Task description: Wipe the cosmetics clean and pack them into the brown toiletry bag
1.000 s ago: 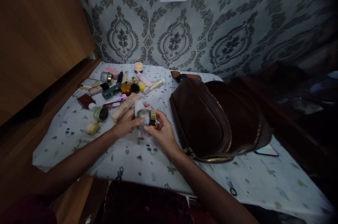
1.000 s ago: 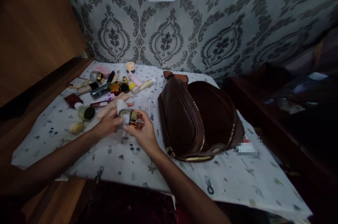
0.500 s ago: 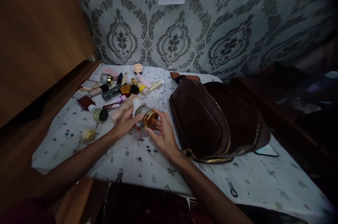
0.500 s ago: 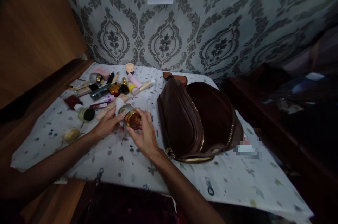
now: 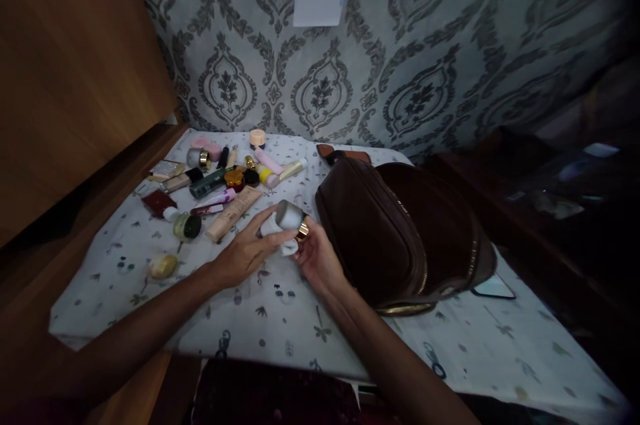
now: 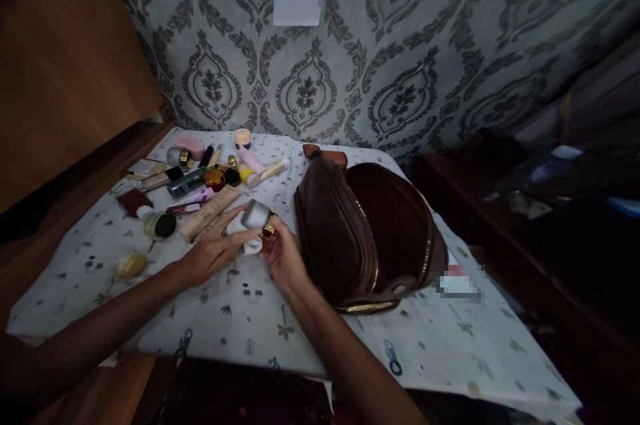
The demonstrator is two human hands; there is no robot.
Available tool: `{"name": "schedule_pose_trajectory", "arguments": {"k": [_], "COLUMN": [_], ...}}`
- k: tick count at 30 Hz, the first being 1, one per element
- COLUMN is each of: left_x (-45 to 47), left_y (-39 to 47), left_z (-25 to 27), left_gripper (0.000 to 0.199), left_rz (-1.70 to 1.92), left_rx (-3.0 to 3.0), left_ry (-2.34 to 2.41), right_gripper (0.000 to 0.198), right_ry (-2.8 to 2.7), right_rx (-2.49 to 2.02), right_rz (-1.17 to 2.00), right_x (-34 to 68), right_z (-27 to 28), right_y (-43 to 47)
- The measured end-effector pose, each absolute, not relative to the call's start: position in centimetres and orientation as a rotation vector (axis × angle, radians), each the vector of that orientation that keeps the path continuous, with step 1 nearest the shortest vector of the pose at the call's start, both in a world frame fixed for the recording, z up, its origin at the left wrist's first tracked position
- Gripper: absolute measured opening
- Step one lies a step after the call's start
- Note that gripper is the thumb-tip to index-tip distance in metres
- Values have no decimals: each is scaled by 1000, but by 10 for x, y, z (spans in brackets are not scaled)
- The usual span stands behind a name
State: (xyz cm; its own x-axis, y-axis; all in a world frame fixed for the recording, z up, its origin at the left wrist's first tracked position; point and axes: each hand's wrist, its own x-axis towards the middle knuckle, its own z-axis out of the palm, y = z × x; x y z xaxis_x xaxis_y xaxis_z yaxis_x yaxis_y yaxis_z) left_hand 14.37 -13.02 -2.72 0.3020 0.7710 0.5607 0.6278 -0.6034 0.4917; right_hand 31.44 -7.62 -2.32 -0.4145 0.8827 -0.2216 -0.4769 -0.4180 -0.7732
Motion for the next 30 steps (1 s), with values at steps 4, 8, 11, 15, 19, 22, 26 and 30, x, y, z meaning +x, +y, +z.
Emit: {"name": "schedule_pose_trajectory", "arguments": {"k": [4, 8, 11, 15, 19, 22, 26, 30], "left_x": [143, 142, 140, 138, 135, 134, 131, 131], "left_y": [-132, -135, -135, -130, -124, -120, -115, -112], "left_z": [-21, -13, -12, -17, -26, -30, -32, -33], "left_gripper": [35, 31, 27, 24, 34, 36, 39, 44], "left_rz": [1288, 1387, 1436, 1433, 1404, 1342, 1238, 1155], "left_rx": [2282, 2051, 1882, 1699, 1697, 1695, 1752, 1783], "left_ry": [1205, 1305, 1448, 1601, 1553, 1666, 1783, 1820], "right_gripper": [29, 34, 37, 33, 19, 21, 29, 28], "right_ry": [-672, -787, -919, -1280, -1633, -1654, -1469, -1636], "right_rx": [-783, -806, -800, -748, -698, -654, -747, -1059], "right_rz": [2016, 2076, 2074, 1839, 1318, 1022, 832, 501], "right_x": [315, 315, 316, 323, 345, 380, 436, 478], "right_z": [-17, -13, -12, 0, 34, 69, 107, 115], "right_y": [-75, -76, -79, -91, -108, -108, -78, -37]}}
